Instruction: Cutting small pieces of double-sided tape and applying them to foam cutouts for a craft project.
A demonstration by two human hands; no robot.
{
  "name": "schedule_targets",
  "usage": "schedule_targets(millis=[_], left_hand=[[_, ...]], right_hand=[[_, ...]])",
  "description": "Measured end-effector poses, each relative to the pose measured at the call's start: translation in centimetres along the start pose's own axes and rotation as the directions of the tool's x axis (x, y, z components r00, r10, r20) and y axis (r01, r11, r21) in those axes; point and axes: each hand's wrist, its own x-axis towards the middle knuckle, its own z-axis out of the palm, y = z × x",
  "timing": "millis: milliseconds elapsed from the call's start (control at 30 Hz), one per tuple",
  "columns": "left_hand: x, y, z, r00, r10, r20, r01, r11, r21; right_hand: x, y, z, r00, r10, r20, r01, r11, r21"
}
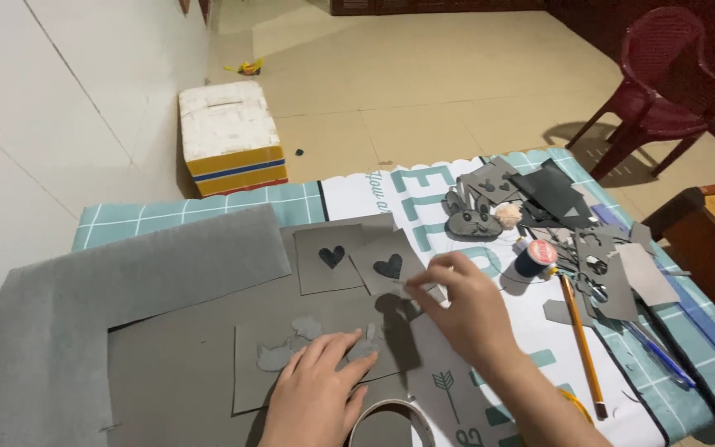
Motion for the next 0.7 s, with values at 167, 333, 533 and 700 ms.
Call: schedule_targets(millis=[167,333,533,700], left_hand=[[0.7,0.2,-1.2,0.978,-0.088,0.188,0.086,0.996,0.017],[1.6,-0.8,0.0,0.955,-0.136,0.265,0.115,0.989,0.093],[1.0,0.6,-2.1,0.989,-0.126,0.076,0.129,0.991,-0.041],[1.1,3.0,-5.4,0.871,0.018,0.492,0.033,0.995,-0.095]], right_hand=[[-2.7,0.5,1.1,0.983,-0.064,0.173,0.084,0.990,-0.112],[-4.5,0.2,-3.1,0.996,0.034,0.077,-0.030,0.998,-0.052],[-8.2,1.8,-6.8,0.852,0.412,0.322,-0.393,0.911,-0.126],[-10.8,2.1,-6.9,0.819,0.382,0.428,-0.388,0.919,-0.078]])
